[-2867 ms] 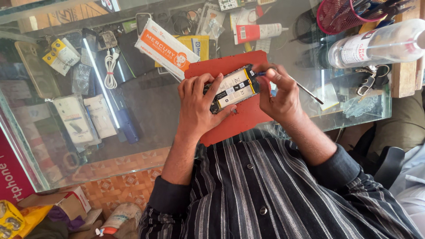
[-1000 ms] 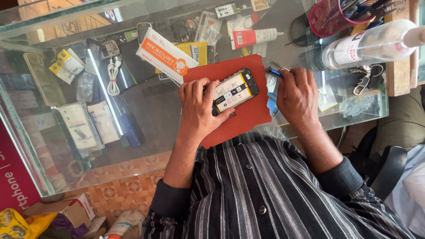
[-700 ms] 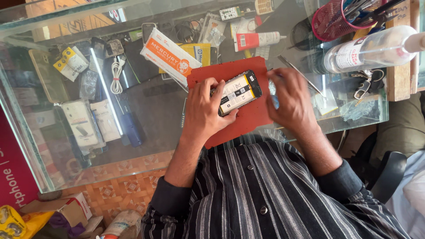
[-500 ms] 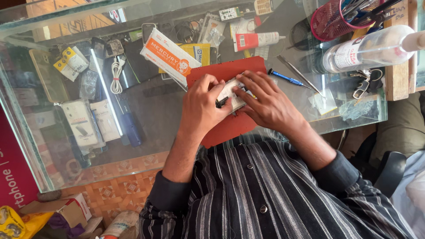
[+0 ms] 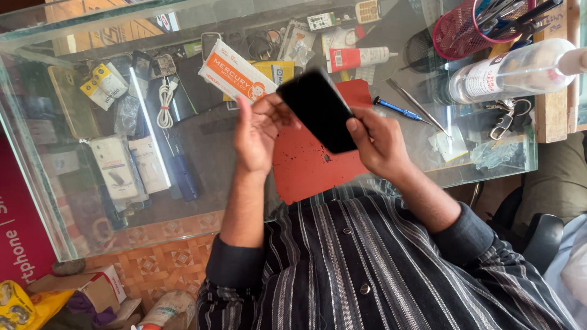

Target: The person pries open the back cover of a smartphone using a metal pry tool, then uses a screwdriver to work on the internal components. They power the phone on, wait for it to boot, continue working on the internals, and finally hold the phone as it displays the home screen.

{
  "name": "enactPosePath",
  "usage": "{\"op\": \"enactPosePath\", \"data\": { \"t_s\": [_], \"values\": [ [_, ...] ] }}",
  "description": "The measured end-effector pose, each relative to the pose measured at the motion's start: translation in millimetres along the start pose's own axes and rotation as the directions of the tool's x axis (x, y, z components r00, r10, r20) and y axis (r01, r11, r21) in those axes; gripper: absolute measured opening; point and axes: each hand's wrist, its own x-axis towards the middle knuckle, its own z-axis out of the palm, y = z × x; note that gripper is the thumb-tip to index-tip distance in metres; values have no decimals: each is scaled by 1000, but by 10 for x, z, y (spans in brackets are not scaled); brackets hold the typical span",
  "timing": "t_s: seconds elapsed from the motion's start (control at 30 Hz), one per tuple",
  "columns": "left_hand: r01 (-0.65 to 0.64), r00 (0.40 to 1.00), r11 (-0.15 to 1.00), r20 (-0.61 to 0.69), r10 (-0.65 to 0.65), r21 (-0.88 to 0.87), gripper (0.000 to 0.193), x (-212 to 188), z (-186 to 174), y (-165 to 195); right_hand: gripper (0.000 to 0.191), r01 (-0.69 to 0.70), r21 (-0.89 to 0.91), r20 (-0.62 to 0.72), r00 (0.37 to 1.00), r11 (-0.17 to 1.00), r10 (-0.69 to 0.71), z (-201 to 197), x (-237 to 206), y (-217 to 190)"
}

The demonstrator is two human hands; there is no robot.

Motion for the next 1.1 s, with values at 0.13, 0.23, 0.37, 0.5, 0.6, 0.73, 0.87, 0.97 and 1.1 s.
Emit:
{"op": "enactPosePath", "data": {
  "t_s": [0.13, 0.23, 0.37, 0.5, 0.6, 0.73, 0.87, 0.97, 1.1],
  "values": [
    [61, 990, 989, -121, -77, -137, 71, 82, 147, -326, 23, -77, 465, 89, 995, 882, 40, 178, 95, 182],
    [13, 979, 989, -201, -43, -147, 49, 129, 253, -461, 22, -151, 457, 117, 987, 877, 109, 239, 85, 223],
    [19, 958, 991, -286, 20, 131, 38, 167, 332, -475, 18, -90, 334, 98, 993, 938, 60, 190, -9, 132],
    [65, 936, 992, -350, -22, 112, 34, 193, 409, -456, 13, -24, 508, 48, 999, 861, 0, 142, 12, 19],
    [68, 936, 992, -351, -25, 109, 31, 196, 426, -442, 6, -173, 714, 124, 985, 678, 120, 153, 99, 12],
    [42, 941, 995, -339, -10, 88, 31, 193, 429, -469, 8, -224, 737, 194, 974, 638, 119, 167, 134, 91],
    [29, 943, 995, -332, 4, 94, 31, 193, 436, -491, 11, -269, 743, 236, 962, 613, 137, 186, 147, 173],
    [30, 941, 997, -339, -5, 70, 31, 199, 463, -488, 12, -268, 758, 260, 960, 595, 102, 167, 179, 188],
    [85, 928, 994, -369, -55, 65, 31, 173, 511, -475, 10, -234, 684, 253, 964, 691, 76, 79, 238, 174]
  ]
}}
